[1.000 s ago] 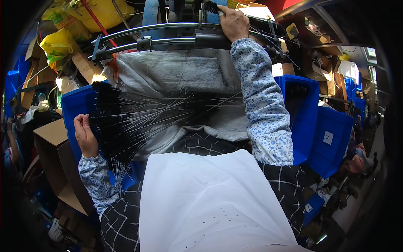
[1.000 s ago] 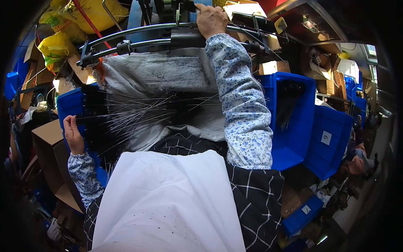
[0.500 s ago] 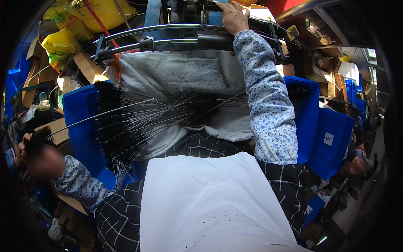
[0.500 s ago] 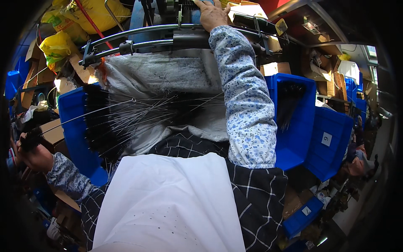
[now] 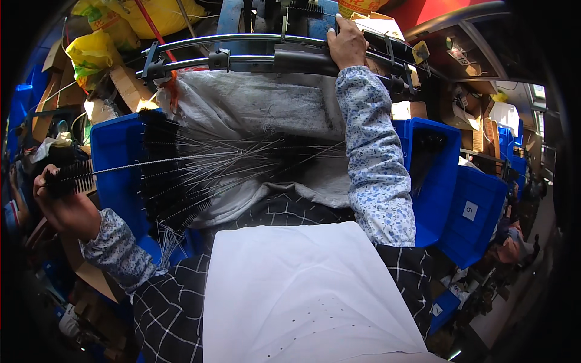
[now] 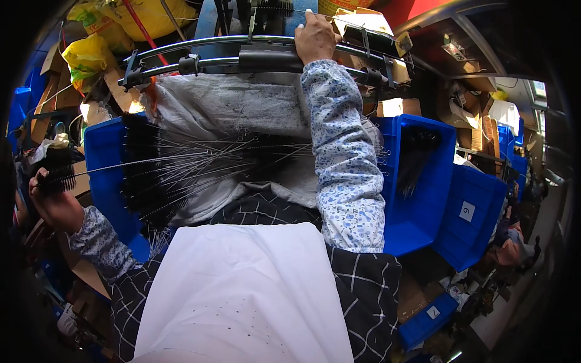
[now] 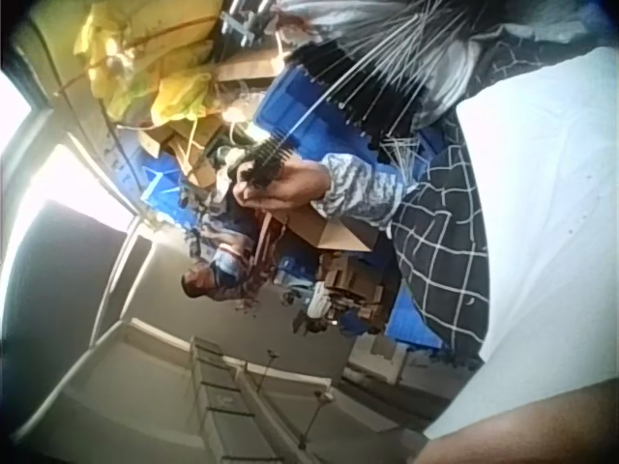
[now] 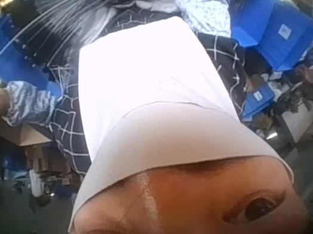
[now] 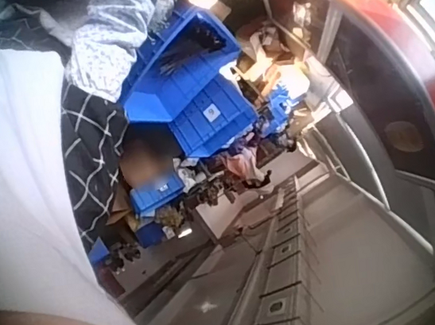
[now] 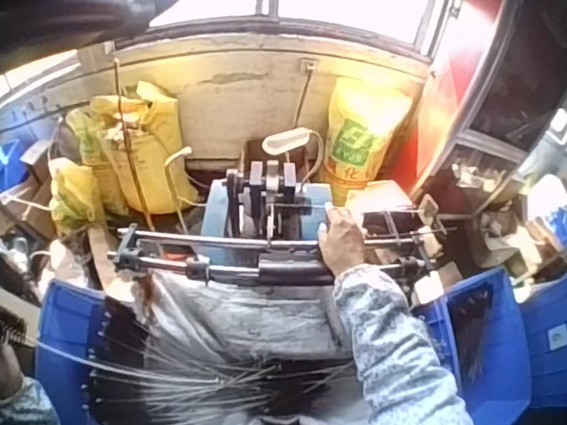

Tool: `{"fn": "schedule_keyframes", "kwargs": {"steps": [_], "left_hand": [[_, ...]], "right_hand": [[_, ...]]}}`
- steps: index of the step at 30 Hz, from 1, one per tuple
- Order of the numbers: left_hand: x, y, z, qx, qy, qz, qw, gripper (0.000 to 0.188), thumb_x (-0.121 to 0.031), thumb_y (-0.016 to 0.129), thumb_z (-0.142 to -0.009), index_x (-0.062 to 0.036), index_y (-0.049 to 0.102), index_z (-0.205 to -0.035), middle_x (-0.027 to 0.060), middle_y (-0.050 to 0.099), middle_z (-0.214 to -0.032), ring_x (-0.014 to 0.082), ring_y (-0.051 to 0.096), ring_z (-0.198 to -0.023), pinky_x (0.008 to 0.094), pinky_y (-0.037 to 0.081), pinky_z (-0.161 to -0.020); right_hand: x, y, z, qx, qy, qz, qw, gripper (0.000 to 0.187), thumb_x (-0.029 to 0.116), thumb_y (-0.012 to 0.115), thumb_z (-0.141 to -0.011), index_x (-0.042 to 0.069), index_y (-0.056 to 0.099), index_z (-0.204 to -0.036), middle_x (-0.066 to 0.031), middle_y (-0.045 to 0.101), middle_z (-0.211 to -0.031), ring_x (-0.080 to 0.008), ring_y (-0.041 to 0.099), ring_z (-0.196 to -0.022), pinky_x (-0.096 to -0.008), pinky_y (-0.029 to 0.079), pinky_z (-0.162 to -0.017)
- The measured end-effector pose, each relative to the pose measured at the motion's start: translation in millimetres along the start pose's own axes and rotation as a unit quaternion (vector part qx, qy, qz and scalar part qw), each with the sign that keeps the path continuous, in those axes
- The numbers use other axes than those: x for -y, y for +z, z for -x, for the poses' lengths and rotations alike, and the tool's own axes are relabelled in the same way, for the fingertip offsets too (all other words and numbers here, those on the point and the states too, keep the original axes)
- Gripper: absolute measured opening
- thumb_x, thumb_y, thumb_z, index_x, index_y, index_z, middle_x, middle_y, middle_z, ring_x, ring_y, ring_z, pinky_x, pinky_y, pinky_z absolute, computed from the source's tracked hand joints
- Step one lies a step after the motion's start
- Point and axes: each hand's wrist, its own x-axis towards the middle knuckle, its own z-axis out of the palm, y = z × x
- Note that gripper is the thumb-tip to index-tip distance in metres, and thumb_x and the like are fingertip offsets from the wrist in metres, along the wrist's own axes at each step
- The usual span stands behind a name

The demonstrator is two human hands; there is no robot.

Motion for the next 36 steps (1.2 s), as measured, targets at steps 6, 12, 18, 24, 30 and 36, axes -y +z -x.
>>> {"fn": "schedule_keyframes", "kwargs": {"steps": [6, 12, 18, 24, 30, 36], "left_hand": [[19.5, 0.2, 17.4, -0.087, -0.273, 0.420, 0.861, 0.011, 0.002, 0.050, -0.079, 0.0053, 0.054, -0.089, 0.0129, 0.055, -0.088, 0.0225, 0.055, -0.082, 0.0294, 0.046, -0.073], [18.6, -1.4, 17.2, -0.068, -0.174, 0.225, 0.956, 0.012, 0.003, 0.049, -0.079, 0.0068, 0.052, -0.090, 0.0141, 0.054, -0.088, 0.0227, 0.056, -0.081, 0.0296, 0.047, -0.072], [-3.4, 5.8, 4.4, -0.017, -0.023, 0.004, 1.000, 0.011, 0.002, 0.050, -0.079, 0.0062, 0.053, -0.089, 0.0158, 0.054, -0.088, 0.0256, 0.057, -0.080, 0.0312, 0.047, -0.070], [0.2, 12.0, 11.8, -0.001, -0.035, 0.021, 0.999, 0.014, 0.004, 0.051, -0.078, 0.0062, 0.053, -0.092, 0.0160, 0.053, -0.093, 0.0243, 0.056, -0.084, 0.0297, 0.048, -0.072], [4.5, 16.0, 16.7, -0.029, -0.173, 0.230, 0.957, 0.019, -0.007, 0.047, -0.083, 0.0037, 0.049, -0.099, 0.0128, 0.053, -0.096, 0.0201, 0.054, -0.087, 0.0300, 0.047, -0.076], [-42.2, 43.2, 3.3, -0.052, -0.396, 0.691, 0.603, 0.022, -0.014, 0.043, -0.087, 0.0014, 0.046, -0.103, 0.0075, 0.053, -0.093, 0.0143, 0.053, -0.085, 0.0264, 0.046, -0.076]], "right_hand": [[16.9, 7.6, -3.2, 0.014, 0.002, 0.012, 1.000, 0.034, 0.019, 0.055, -0.073, 0.006, 0.053, -0.105, -0.0099, 0.056, -0.097, -0.0252, 0.055, -0.089, -0.0447, 0.039, -0.075], [50.2, 5.5, -2.2, 0.037, 0.013, 0.020, 0.999, 0.034, 0.019, 0.054, -0.073, 0.004, 0.053, -0.103, -0.0110, 0.056, -0.094, -0.0272, 0.054, -0.088, -0.0456, 0.041, -0.070], [75.3, 19.3, -3.7, 0.047, 0.011, 0.028, 0.998, 0.030, 0.019, 0.054, -0.075, 0.005, 0.054, -0.102, -0.0105, 0.056, -0.093, -0.0260, 0.055, -0.089, -0.0451, 0.039, -0.071], [47.3, 5.4, -2.8, 0.042, -0.014, 0.022, 0.999, 0.033, 0.020, 0.055, -0.072, 0.005, 0.055, -0.102, -0.0117, 0.056, -0.096, -0.0265, 0.054, -0.090, -0.0460, 0.037, -0.072], [-11.0, -14.9, -7.4, 0.070, -0.014, 0.068, 0.995, 0.040, 0.028, 0.055, -0.074, 0.011, 0.052, -0.110, -0.0108, 0.055, -0.102, -0.0264, 0.052, -0.095, -0.0446, 0.037, -0.079], [-67.5, -20.6, -45.1, 0.162, 0.037, 0.189, 0.968, 0.034, 0.041, 0.038, -0.082, 0.022, 0.057, -0.104, -0.0069, 0.054, -0.107, -0.0320, 0.048, -0.101, -0.0488, 0.034, -0.083]]}}
